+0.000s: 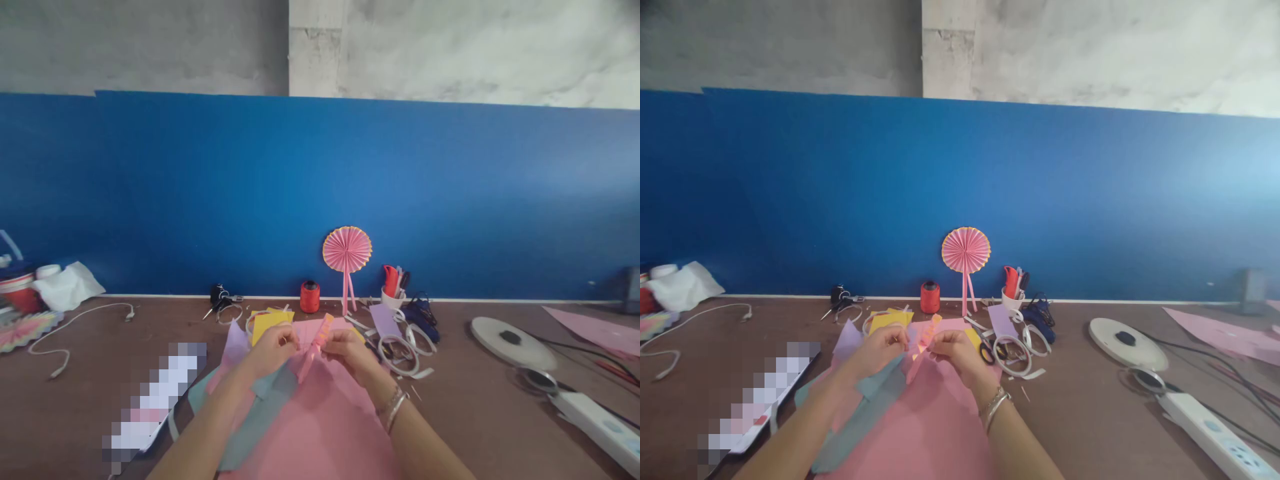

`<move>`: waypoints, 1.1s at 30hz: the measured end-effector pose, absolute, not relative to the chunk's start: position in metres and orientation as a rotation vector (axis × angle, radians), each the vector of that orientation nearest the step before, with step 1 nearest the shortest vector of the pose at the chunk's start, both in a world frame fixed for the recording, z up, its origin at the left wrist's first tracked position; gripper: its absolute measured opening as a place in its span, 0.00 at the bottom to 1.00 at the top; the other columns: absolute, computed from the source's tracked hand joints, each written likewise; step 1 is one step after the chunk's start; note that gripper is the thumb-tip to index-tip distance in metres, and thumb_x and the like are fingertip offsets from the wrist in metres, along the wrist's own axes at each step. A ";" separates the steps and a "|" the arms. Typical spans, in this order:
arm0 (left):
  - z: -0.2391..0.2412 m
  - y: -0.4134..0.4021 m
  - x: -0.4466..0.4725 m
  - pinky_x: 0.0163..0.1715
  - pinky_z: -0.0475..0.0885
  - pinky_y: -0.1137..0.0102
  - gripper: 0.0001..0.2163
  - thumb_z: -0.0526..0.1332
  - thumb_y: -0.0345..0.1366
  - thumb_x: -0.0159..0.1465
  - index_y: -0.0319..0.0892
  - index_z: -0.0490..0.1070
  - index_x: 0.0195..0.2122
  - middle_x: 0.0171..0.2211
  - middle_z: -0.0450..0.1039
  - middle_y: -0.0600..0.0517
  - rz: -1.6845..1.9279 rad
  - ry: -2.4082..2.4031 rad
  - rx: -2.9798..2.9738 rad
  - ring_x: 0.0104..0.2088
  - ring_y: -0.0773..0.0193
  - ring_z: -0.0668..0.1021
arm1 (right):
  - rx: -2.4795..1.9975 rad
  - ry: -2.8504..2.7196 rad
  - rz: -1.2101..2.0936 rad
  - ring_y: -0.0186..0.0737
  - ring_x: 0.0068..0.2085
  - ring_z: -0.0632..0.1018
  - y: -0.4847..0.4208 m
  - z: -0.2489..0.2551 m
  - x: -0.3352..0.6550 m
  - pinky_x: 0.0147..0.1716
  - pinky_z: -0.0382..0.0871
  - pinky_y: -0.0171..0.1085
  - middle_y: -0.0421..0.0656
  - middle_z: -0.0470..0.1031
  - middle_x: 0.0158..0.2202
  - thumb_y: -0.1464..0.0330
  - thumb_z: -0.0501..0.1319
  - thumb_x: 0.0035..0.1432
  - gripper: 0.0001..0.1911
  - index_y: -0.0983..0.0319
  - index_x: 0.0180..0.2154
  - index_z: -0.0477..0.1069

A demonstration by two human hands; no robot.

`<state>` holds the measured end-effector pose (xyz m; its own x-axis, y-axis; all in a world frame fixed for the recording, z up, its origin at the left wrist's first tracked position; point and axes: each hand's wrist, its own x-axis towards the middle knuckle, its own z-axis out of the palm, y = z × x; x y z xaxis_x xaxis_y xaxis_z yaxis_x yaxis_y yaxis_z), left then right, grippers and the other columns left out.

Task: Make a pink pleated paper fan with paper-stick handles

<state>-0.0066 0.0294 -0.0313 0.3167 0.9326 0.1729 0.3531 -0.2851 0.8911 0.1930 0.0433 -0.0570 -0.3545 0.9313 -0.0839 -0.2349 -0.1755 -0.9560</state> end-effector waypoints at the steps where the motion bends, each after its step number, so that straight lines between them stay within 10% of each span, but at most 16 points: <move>1: -0.033 0.029 -0.005 0.30 0.60 0.71 0.04 0.54 0.32 0.51 0.41 0.64 0.20 0.22 0.64 0.55 0.913 1.134 1.772 0.27 0.66 0.66 | -0.900 -1.151 1.708 0.30 0.23 0.69 0.043 -0.056 0.192 0.25 0.60 0.30 0.39 0.72 0.20 0.69 0.70 0.38 0.08 0.66 0.22 0.74; 8: -0.042 0.027 0.006 0.23 0.57 0.71 0.13 0.47 0.39 0.58 0.43 0.58 0.19 0.18 0.58 0.57 0.879 1.025 1.633 0.20 0.69 0.62 | -0.775 -0.893 1.870 0.29 0.25 0.70 0.040 -0.051 0.187 0.25 0.62 0.29 0.39 0.73 0.24 0.66 0.66 0.44 0.07 0.64 0.26 0.73; 15: -0.040 0.020 0.018 0.25 0.59 0.75 0.13 0.60 0.45 0.55 0.39 0.66 0.26 0.21 0.61 0.57 1.068 0.948 1.218 0.23 0.71 0.64 | -0.806 -0.787 1.911 0.27 0.21 0.65 0.040 -0.048 0.185 0.21 0.59 0.29 0.37 0.68 0.22 0.64 0.65 0.45 0.09 0.64 0.25 0.70; 33: -0.054 0.019 0.019 0.24 0.60 0.74 0.05 0.59 0.26 0.47 0.41 0.67 0.26 0.19 0.67 0.57 0.718 1.411 1.706 0.23 0.66 0.71 | -1.128 -1.347 1.615 0.30 0.20 0.70 0.037 -0.061 0.181 0.21 0.59 0.29 0.40 0.74 0.20 0.61 0.62 0.44 0.12 0.65 0.25 0.72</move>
<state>0.0188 0.0192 -0.0542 0.2196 0.9738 -0.0597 0.5251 -0.0664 0.8484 0.1814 0.0368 -0.0615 -0.3425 0.9247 -0.1661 -0.0025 -0.1777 -0.9841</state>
